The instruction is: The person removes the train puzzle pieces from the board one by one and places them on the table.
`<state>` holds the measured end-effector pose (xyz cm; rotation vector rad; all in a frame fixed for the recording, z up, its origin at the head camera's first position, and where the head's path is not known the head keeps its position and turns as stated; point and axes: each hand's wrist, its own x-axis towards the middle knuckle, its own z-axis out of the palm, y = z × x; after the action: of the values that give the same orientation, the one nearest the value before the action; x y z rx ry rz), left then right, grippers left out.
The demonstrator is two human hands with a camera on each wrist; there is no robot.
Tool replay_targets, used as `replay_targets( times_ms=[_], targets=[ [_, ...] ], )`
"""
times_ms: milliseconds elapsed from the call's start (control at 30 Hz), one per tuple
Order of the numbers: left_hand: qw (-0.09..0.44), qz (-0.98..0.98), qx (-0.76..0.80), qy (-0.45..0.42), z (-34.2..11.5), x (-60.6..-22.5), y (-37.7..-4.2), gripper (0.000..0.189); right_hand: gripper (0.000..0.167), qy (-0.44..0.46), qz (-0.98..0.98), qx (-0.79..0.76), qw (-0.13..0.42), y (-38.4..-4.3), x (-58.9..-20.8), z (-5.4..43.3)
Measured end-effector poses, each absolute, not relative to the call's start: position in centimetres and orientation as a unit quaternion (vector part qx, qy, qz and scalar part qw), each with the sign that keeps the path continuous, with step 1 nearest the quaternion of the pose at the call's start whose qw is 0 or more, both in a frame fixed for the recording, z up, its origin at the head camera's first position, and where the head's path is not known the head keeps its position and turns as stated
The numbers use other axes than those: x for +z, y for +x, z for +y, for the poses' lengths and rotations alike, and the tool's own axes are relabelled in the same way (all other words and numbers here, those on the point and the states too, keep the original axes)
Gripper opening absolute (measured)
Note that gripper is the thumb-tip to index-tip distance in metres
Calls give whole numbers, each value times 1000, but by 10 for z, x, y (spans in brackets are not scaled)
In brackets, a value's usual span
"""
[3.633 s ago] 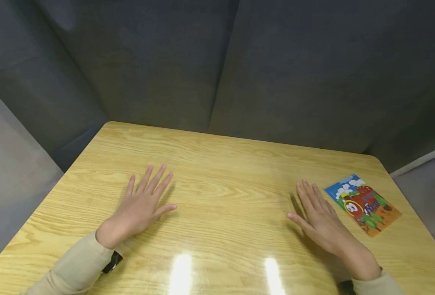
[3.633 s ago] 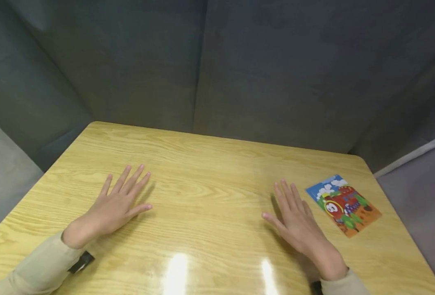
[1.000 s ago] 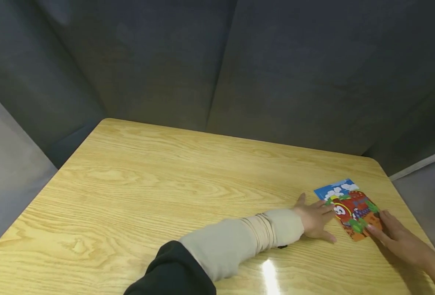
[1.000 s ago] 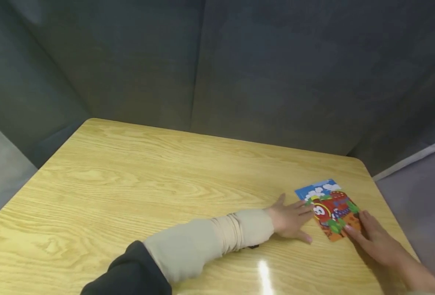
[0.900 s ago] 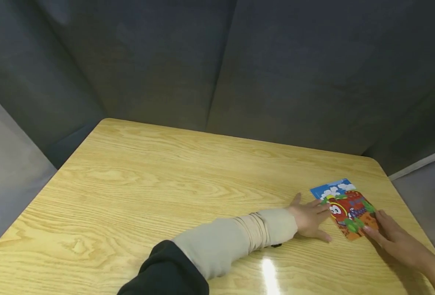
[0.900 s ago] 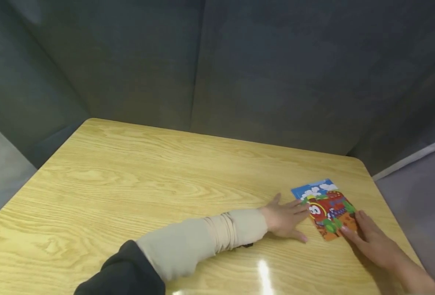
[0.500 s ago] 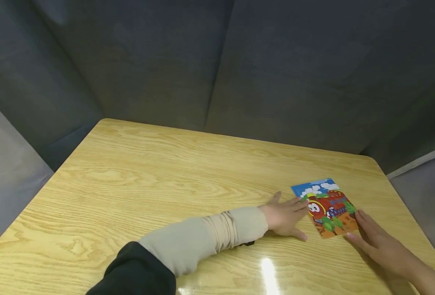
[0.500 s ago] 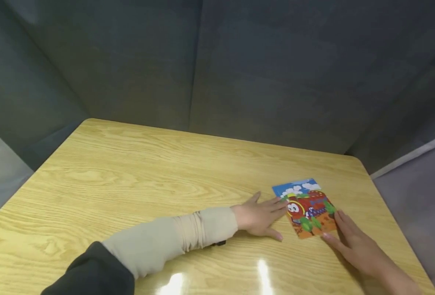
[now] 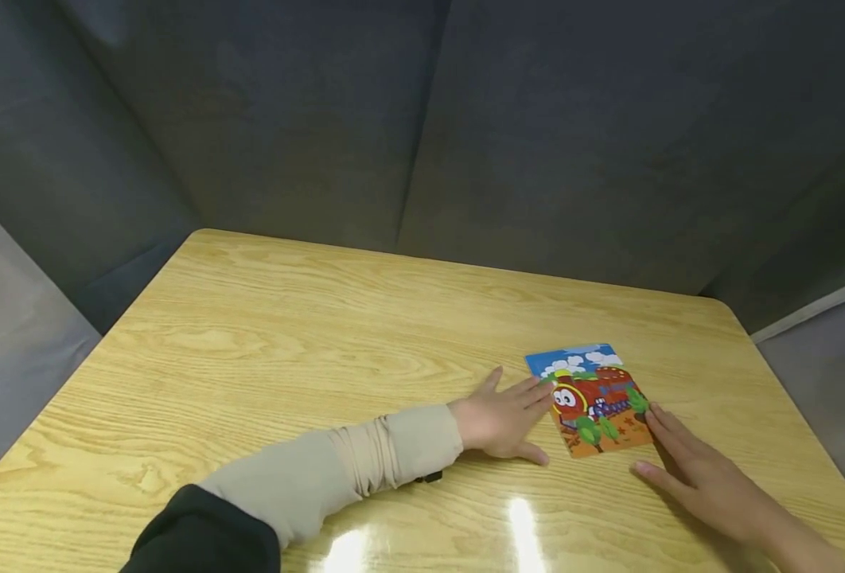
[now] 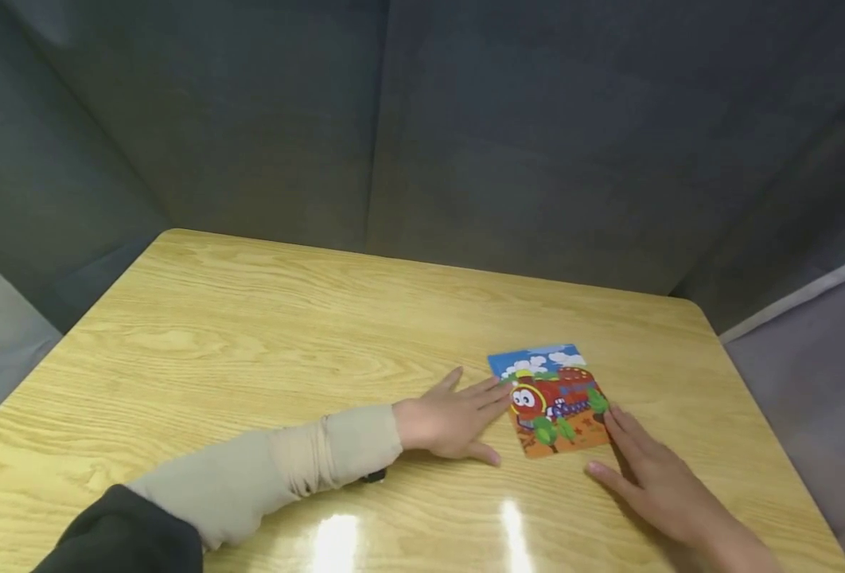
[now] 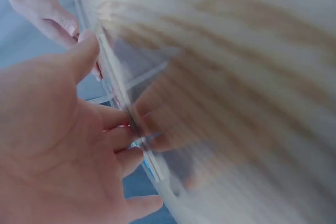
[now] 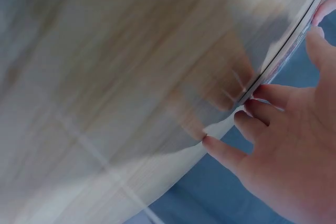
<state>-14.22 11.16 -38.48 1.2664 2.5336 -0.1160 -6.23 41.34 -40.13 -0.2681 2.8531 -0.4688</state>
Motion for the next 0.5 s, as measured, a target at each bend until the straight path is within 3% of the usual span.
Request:
replay_targets(
  times_ms=[500],
  targets=[
    [170,885,12,432,56,-381,-148,84,77,-172,973,-139,60,-54,-396,363]
  ],
)
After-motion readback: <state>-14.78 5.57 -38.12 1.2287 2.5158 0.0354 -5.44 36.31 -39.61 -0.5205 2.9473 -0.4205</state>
